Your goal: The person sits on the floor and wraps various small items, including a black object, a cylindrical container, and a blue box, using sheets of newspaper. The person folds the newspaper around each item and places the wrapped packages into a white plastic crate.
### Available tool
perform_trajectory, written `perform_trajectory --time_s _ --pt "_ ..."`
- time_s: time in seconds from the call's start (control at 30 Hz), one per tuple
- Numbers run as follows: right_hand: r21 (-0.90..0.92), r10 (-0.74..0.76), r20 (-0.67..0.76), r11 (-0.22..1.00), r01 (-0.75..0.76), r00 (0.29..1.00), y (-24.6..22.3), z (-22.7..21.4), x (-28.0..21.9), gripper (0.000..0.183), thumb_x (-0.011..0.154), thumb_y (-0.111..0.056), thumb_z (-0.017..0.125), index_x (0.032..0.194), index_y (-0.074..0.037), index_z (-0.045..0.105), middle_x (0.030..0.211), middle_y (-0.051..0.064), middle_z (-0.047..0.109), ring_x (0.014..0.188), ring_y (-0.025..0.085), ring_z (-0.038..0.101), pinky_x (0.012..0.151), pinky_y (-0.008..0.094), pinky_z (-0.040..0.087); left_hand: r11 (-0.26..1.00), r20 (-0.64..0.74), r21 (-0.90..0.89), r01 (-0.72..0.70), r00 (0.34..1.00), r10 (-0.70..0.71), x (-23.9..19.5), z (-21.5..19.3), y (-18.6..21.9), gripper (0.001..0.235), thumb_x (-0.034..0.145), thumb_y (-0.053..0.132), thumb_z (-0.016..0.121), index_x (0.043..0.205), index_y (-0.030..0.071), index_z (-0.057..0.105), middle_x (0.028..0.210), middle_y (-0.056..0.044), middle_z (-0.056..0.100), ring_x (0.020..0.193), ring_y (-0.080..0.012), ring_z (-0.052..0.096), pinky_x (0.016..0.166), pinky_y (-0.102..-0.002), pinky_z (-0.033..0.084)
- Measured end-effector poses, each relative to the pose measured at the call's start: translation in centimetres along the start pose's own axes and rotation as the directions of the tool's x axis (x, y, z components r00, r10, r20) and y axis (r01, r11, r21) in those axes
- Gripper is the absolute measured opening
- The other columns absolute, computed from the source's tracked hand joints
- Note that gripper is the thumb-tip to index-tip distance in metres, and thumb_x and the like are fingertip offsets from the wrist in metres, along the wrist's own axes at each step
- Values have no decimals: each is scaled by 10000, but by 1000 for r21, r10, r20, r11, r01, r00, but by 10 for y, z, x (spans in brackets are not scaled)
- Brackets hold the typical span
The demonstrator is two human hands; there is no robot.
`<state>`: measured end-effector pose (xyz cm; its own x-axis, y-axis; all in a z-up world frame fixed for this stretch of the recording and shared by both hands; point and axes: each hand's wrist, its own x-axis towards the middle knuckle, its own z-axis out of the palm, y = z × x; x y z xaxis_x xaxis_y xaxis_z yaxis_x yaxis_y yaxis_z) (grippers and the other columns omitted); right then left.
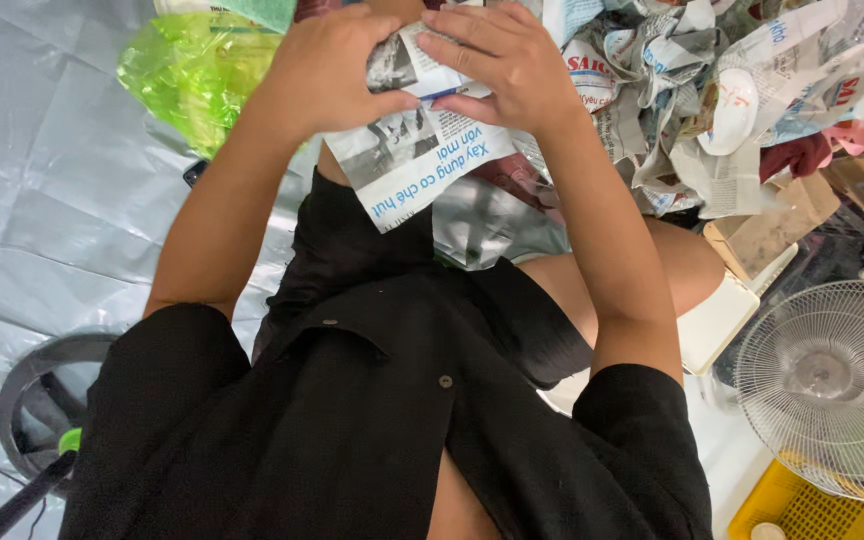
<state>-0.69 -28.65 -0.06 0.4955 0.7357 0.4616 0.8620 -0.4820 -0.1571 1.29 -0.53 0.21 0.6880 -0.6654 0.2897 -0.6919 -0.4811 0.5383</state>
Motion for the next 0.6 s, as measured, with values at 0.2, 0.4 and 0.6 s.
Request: perform_trajectory --time_s 0.2,0.4,0.6 --pt "29 -23 19 999 22 1000 -6 -9 4 702 880 -459 810 1441 -75 634 1427 118 630 1257 317 624 1045 441 451 989 -101 146 -14 994 29 -18 17 15 762 738 355 941 1351 22 635 1129 -143 647 1047 -349 622 951 -446 457" --pt "102 85 172 989 -104 981 2 -11 1 736 922 -488 819 1474 -65 578 1427 100 637 1246 299 627 1079 441 443 973 -224 228 -35 971 87 -34 36 26 784 787 319 955 1423 40 591 1202 -100 564 1152 -300 575 1074 -481 391" --pt "18 8 241 1000 -13 970 -3 -6 -6 793 729 -427 893 1399 -99 627 1360 80 635 1198 295 638 1045 438 447 966 -234 248 79 972 -20 -48 57 58 663 875 335 895 1413 70 613 1209 -88 562 1120 -307 554 959 -448 426"
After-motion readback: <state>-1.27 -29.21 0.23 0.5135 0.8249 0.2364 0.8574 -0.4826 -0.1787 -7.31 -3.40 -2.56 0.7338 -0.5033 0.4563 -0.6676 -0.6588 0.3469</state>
